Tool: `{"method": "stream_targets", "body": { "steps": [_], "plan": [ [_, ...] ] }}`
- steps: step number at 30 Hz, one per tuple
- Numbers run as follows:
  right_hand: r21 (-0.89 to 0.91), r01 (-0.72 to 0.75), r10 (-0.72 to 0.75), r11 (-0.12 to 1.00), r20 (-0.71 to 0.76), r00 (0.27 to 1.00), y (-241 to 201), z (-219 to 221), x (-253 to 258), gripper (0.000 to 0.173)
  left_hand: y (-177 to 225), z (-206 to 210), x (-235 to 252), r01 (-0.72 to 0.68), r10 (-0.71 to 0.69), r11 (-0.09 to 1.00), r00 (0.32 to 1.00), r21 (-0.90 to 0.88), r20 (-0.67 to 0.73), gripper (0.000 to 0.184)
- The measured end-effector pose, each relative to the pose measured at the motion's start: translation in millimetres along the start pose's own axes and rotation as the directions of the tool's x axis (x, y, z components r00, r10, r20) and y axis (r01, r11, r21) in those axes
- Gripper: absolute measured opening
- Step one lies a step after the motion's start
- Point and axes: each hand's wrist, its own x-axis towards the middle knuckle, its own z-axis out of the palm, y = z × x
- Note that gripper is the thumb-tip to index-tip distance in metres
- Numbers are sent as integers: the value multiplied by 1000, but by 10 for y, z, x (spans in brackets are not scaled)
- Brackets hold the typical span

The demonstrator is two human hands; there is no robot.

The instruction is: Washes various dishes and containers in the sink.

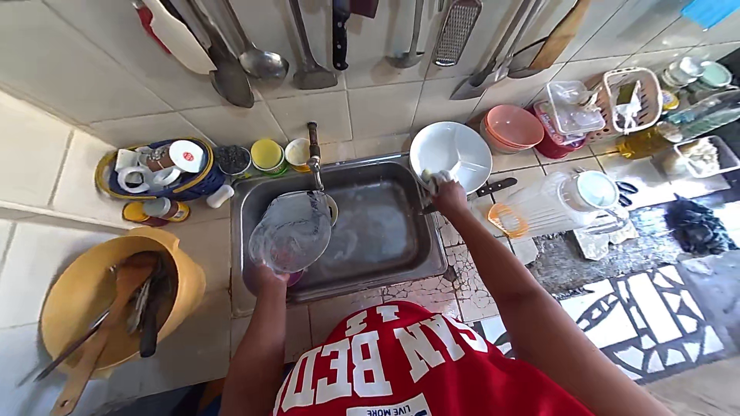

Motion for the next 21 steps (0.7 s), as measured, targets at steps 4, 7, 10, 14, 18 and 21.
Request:
{"method": "stream_targets", "body": {
  "steps": [4, 7, 10, 14, 18, 21],
  "plan": [
    [-182, 139, -109, 973, 165, 980, 27, 18, -67, 50, -129, 11, 113, -14, 133, 908, 958, 419, -256, 40],
    [-208, 79, -43, 975, 170, 985, -13, -45, -21, 38, -60, 91, 127, 14, 258, 703, 927, 711, -273, 39],
    [-287, 109, -42, 952, 230, 972, -69, -96, 15, 33, 66, 189, 105, -81, 309, 697, 930, 713, -197, 52],
    [-362, 199, -104, 911, 263, 959, -107, -131, -6, 27, 132, 229, 110, -155, 329, 711, 935, 686, -129, 58],
    [-332, 203, -129, 921, 232, 964, -154, -190, -88, 26, 110, 401, -185, -97, 316, 597, 941, 796, -122, 55],
    [-241, 120, -63, 963, 232, 971, -261, -257, -126, 30, 38, 737, -718, -176, 209, 675, 977, 717, 43, 49]
  ]
}}
